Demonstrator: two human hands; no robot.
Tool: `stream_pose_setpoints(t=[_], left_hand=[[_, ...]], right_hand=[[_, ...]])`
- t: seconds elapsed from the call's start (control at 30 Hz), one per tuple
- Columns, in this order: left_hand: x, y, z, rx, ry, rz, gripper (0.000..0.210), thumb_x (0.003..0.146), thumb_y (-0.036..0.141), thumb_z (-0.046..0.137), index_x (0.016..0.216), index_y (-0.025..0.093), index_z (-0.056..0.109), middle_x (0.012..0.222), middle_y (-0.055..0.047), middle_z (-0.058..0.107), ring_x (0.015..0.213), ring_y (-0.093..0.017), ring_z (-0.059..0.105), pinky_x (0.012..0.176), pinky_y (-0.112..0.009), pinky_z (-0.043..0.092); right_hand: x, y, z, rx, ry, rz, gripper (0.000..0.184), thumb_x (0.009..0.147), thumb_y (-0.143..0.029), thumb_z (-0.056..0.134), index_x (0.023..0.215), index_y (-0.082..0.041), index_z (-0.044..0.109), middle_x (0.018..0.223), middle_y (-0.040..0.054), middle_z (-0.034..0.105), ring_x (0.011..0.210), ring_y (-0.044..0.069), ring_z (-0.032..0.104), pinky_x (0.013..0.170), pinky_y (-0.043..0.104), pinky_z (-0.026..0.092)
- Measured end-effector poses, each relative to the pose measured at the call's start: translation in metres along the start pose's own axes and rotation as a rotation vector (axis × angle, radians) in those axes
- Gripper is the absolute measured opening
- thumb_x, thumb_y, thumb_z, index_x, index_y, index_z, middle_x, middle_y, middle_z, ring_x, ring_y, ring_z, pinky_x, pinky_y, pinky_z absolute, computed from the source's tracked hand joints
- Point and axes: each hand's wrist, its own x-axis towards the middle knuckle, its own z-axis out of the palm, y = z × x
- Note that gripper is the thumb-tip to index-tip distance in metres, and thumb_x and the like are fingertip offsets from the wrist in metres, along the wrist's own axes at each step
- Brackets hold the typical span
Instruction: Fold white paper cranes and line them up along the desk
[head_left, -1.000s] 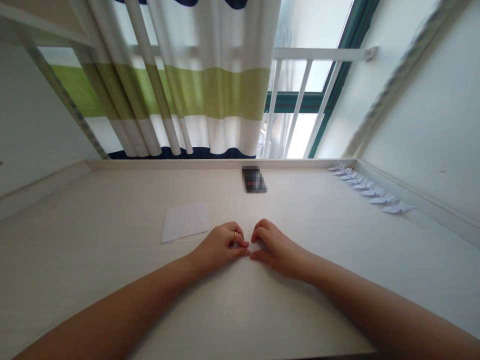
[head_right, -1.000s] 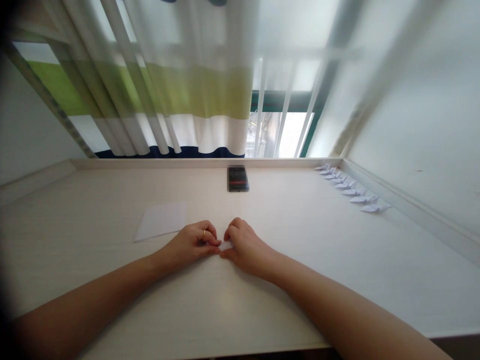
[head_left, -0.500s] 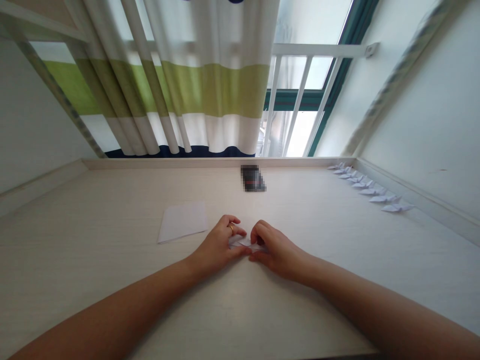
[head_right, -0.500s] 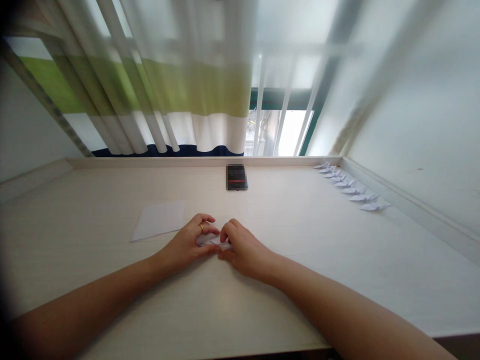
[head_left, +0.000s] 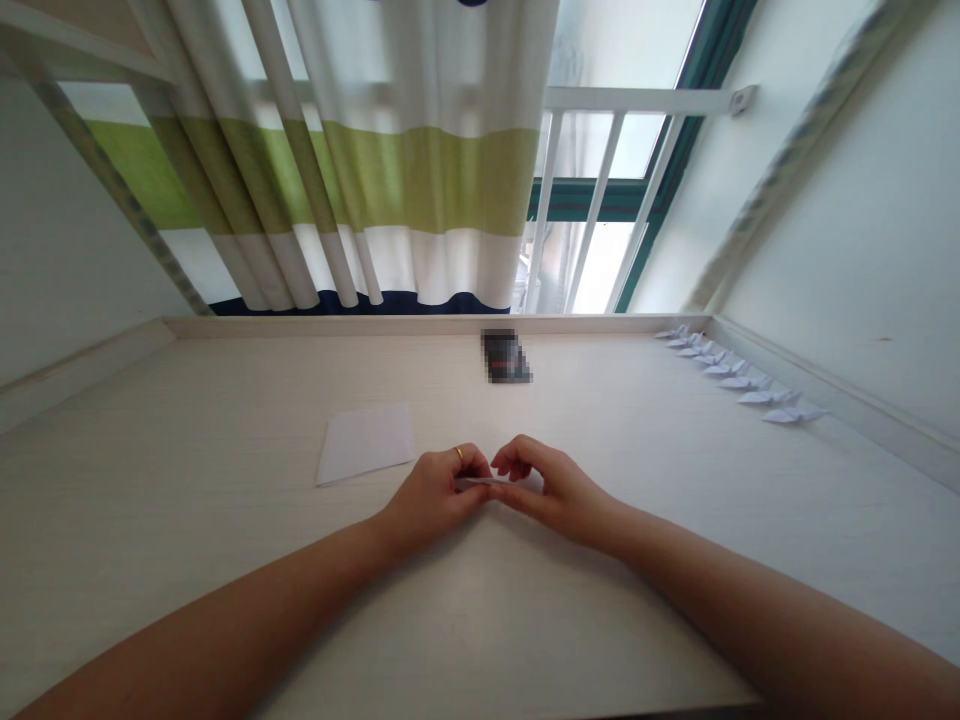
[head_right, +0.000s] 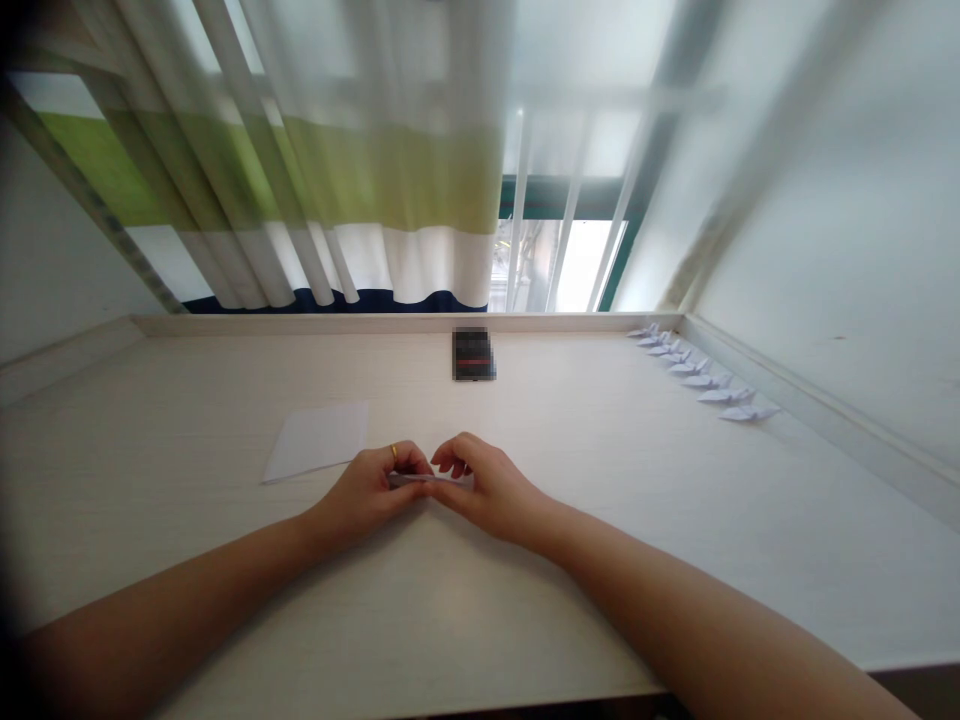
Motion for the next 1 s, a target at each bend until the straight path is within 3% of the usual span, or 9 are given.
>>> stream_pose_setpoints(t=[0.17,0.3,0.4,0.53,0.67,0.8,0.87,1.0], left_hand=[[-0.003,0.0,0.001,0.09,0.066,0.086,0.011,0.073,0.027,0.054,0.07,0.017,0.056,0.069,0.0,0.062,0.066,-0.012,0.055,0.062,-0.024,0.044],[-0.002,-0.005,0.0,0.297,0.124,0.359,0.008,0.074,0.014,0.05,0.07,0.017,0.056,0.075,-0.003,0.063,0.073,-0.014,0.055,0.071,-0.027,0.043],[0.0,-0.008,-0.001,0.402,0.087,0.462,0.012,0.073,0.009,0.048,0.068,0.017,0.055,0.076,-0.004,0.061,0.074,-0.014,0.053,0.07,-0.026,0.042],[0.002,-0.01,-0.002,0.413,0.025,0.434,0.014,0.073,0.008,0.046,0.07,0.017,0.056,0.076,-0.004,0.06,0.075,-0.014,0.052,0.07,-0.026,0.043],[0.002,-0.007,-0.007,0.284,-0.093,0.367,0.01,0.07,0.01,0.051,0.07,0.017,0.059,0.081,-0.003,0.06,0.077,-0.013,0.053,0.072,-0.025,0.044],[0.001,0.0,-0.015,0.251,-0.188,0.376,0.012,0.068,0.014,0.055,0.074,0.018,0.064,0.091,-0.005,0.062,0.085,-0.015,0.054,0.079,-0.028,0.043],[0.002,0.001,-0.018,0.215,-0.238,0.315,0.014,0.07,0.018,0.056,0.079,0.019,0.067,0.094,-0.005,0.062,0.087,-0.015,0.054,0.08,-0.027,0.043],[0.007,-0.007,-0.016,0.069,-0.212,0.182,0.013,0.073,0.024,0.055,0.072,0.019,0.068,0.092,-0.004,0.063,0.084,-0.014,0.057,0.076,-0.026,0.045]], right_hand=[[0.0,0.002,-0.001,-0.198,0.012,-0.225,0.011,0.082,-0.021,0.046,0.078,-0.016,0.056,0.076,0.0042,0.056,0.069,0.013,0.05,0.064,0.026,0.042],[0.001,0.004,-0.005,-0.455,0.002,-0.468,0.017,0.083,-0.014,0.042,0.079,-0.015,0.058,0.079,0.0072,0.058,0.072,0.015,0.048,0.069,0.03,0.038],[0.003,0.006,-0.007,-0.56,-0.041,-0.537,0.02,0.083,-0.013,0.041,0.078,-0.016,0.059,0.079,0.0074,0.058,0.073,0.015,0.047,0.07,0.03,0.037],[0.005,0.009,-0.006,-0.55,-0.076,-0.534,0.017,0.082,-0.016,0.043,0.081,-0.015,0.06,0.08,0.0076,0.058,0.074,0.015,0.048,0.071,0.03,0.038],[0.006,0.011,-0.005,-0.494,-0.115,-0.502,0.017,0.084,-0.023,0.045,0.082,-0.015,0.06,0.081,0.0075,0.058,0.076,0.016,0.049,0.071,0.03,0.039],[0.005,0.012,-0.005,-0.456,-0.141,-0.49,0.019,0.084,-0.022,0.044,0.087,-0.016,0.062,0.082,0.008,0.058,0.077,0.016,0.05,0.073,0.031,0.04],[0.005,0.013,-0.005,-0.432,-0.144,-0.485,0.019,0.084,-0.021,0.044,0.087,-0.016,0.062,0.082,0.0083,0.058,0.077,0.016,0.051,0.074,0.031,0.04],[0.005,0.014,-0.004,-0.388,-0.151,-0.475,0.02,0.084,-0.019,0.043,0.087,-0.016,0.063,0.083,0.0085,0.057,0.077,0.015,0.051,0.073,0.031,0.041]])
